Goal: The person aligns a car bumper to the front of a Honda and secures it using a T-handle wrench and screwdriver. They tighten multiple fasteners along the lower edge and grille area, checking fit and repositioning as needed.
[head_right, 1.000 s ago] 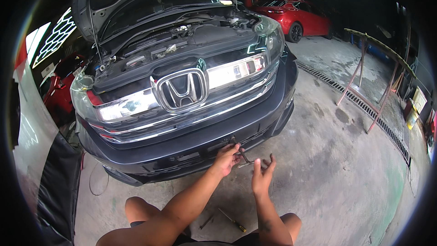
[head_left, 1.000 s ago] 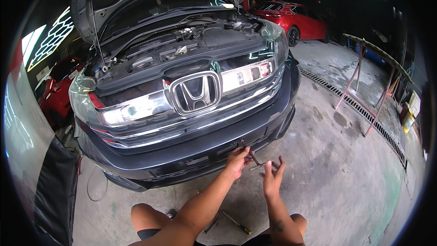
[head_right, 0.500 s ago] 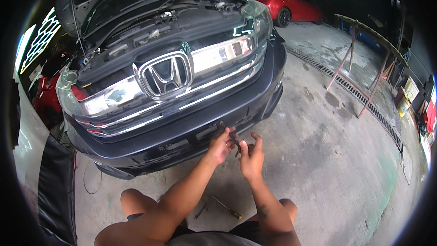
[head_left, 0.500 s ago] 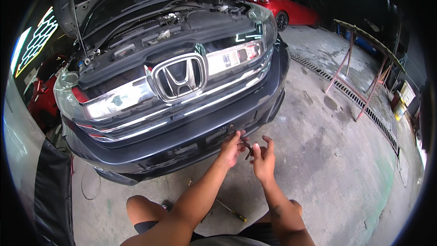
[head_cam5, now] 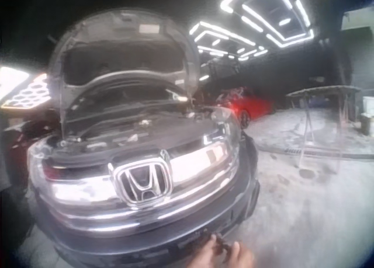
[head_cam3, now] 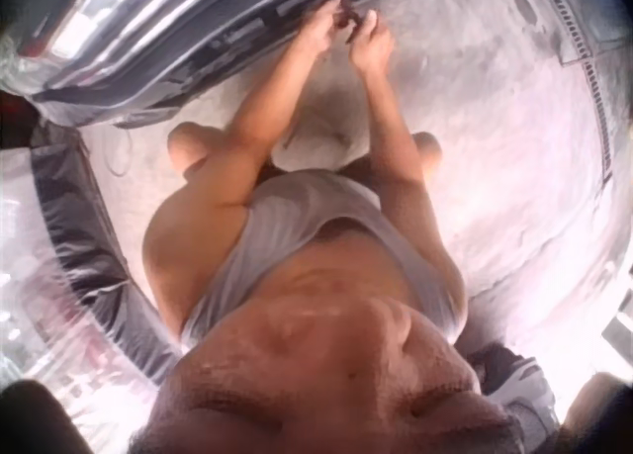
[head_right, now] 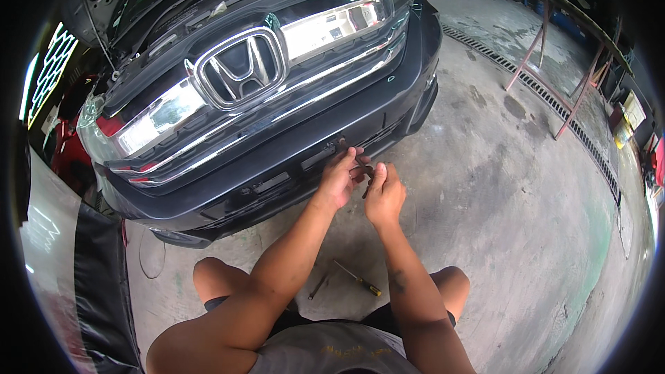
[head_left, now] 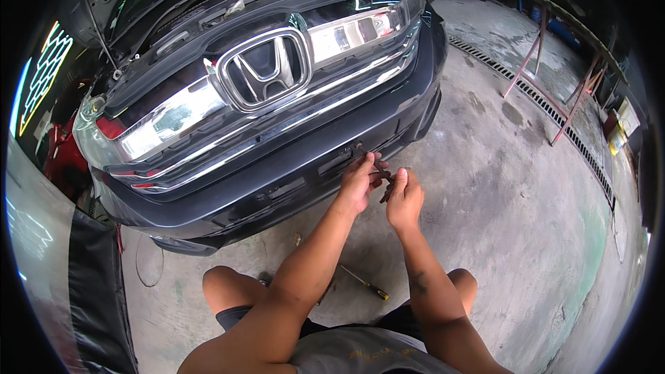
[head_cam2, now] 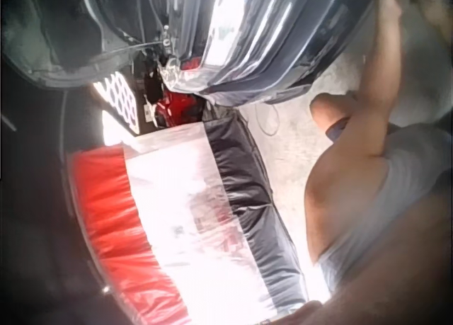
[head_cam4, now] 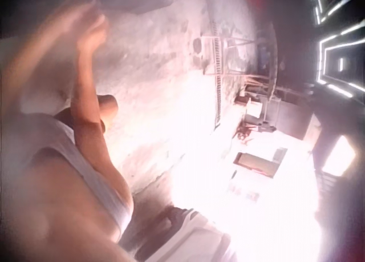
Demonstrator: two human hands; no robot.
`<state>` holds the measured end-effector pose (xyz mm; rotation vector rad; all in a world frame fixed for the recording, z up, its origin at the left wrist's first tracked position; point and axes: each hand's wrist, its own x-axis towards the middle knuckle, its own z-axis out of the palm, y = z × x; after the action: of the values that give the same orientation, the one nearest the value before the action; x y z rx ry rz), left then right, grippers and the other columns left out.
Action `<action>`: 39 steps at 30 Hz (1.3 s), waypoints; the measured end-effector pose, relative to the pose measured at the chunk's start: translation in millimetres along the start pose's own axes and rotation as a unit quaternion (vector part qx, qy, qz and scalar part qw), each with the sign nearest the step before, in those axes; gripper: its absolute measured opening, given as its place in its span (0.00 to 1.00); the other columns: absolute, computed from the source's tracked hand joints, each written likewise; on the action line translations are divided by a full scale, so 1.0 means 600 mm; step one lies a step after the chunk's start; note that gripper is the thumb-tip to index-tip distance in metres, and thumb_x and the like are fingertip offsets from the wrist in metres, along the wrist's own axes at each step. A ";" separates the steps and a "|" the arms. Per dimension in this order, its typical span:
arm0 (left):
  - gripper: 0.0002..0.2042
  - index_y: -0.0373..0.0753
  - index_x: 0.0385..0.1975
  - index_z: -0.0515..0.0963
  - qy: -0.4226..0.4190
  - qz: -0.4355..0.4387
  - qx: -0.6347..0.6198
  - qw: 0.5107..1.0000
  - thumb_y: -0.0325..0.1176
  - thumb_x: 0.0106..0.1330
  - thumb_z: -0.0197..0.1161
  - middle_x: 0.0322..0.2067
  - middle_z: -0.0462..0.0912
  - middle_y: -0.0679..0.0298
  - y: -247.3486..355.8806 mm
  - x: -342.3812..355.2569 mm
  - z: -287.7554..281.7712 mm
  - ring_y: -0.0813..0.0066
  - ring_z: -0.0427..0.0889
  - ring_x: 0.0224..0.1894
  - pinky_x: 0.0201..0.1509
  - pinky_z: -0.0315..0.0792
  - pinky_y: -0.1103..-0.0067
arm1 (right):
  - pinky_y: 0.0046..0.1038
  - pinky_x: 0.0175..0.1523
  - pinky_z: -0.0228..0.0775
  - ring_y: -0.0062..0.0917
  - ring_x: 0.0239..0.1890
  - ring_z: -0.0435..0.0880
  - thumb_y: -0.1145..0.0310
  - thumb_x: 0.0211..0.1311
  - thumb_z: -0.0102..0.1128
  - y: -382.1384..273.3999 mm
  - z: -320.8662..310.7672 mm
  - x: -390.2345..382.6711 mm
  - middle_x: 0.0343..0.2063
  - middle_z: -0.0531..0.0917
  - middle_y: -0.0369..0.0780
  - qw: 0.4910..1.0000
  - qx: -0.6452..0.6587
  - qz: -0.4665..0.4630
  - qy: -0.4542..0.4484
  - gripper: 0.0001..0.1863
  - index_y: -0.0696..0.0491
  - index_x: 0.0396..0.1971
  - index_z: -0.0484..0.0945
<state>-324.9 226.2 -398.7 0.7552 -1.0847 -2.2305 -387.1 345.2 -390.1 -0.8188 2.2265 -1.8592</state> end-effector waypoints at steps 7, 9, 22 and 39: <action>0.14 0.46 0.53 0.81 0.018 -0.009 0.030 0.999 0.48 0.81 0.62 0.44 0.87 0.66 0.000 0.006 -0.002 0.74 0.84 0.41 0.47 0.73 0.74 | 0.38 0.41 0.78 0.34 0.36 0.87 0.52 0.85 0.48 0.014 -0.017 0.000 0.35 0.85 0.49 0.991 0.113 0.062 -0.036 0.23 0.60 0.46 0.79; 0.14 0.47 0.51 0.82 0.018 -0.005 0.041 0.999 0.49 0.80 0.64 0.43 0.89 0.67 -0.003 0.011 -0.010 0.76 0.84 0.42 0.46 0.73 0.76 | 0.43 0.57 0.79 0.42 0.49 0.88 0.56 0.83 0.52 -0.011 -0.038 -0.023 0.47 0.85 0.51 0.990 -0.044 -0.123 0.047 0.18 0.57 0.50 0.80; 0.15 0.45 0.55 0.81 0.038 0.040 0.052 0.997 0.48 0.84 0.57 0.42 0.87 0.66 0.007 -0.020 0.015 0.77 0.85 0.41 0.47 0.77 0.75 | 0.41 0.56 0.77 0.33 0.38 0.86 0.55 0.64 0.64 0.017 -0.039 0.107 0.33 0.86 0.40 0.624 -0.497 -0.571 -0.194 0.13 0.49 0.32 0.85; 0.42 0.44 0.27 0.74 -0.098 -0.075 0.318 0.940 0.80 0.74 0.32 0.20 0.71 0.72 -0.036 -0.085 -0.028 0.80 0.74 0.21 0.27 0.64 0.81 | 0.30 0.42 0.72 0.27 0.28 0.85 0.58 0.57 0.63 0.031 -0.028 0.106 0.24 0.82 0.35 0.657 -0.457 -0.565 -0.202 0.09 0.48 0.27 0.83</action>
<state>-282.8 263.3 -412.6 0.9022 -1.9551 -2.1073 -454.1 331.1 -388.3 -2.8924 2.3187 -0.1885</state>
